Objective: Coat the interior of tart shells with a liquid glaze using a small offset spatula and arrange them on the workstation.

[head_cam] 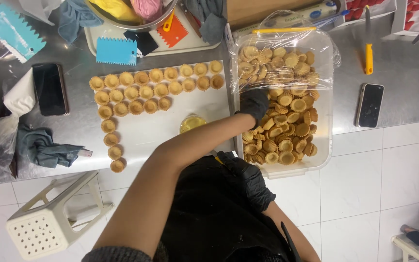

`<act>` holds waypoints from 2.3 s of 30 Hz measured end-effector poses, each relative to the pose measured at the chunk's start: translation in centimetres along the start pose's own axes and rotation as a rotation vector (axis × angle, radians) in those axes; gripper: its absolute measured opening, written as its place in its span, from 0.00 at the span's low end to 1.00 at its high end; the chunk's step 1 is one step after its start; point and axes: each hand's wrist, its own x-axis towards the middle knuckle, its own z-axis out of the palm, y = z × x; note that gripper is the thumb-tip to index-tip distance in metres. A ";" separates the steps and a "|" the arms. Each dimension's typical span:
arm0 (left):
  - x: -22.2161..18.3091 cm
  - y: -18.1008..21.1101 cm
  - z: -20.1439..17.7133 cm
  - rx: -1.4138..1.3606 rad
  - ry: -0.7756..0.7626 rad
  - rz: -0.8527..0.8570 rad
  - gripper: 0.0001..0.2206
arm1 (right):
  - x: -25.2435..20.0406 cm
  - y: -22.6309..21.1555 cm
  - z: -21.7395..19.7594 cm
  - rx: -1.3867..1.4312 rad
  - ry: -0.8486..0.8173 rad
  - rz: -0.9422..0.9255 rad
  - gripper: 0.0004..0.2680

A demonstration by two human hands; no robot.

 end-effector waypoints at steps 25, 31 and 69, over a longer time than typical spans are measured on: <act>-26.4 -13.4 -13.4 -1.717 0.818 -0.572 0.05 | 5.3 -2.8 0.9 -0.131 -0.051 -0.181 0.13; -29.1 -10.8 -12.5 -1.738 0.763 -0.818 0.06 | 3.6 -4.9 -1.5 0.550 -0.084 0.443 0.10; -21.0 -16.0 -6.8 -0.002 0.428 -0.455 0.13 | 0.1 -7.7 -1.3 -0.227 -0.027 -0.047 0.20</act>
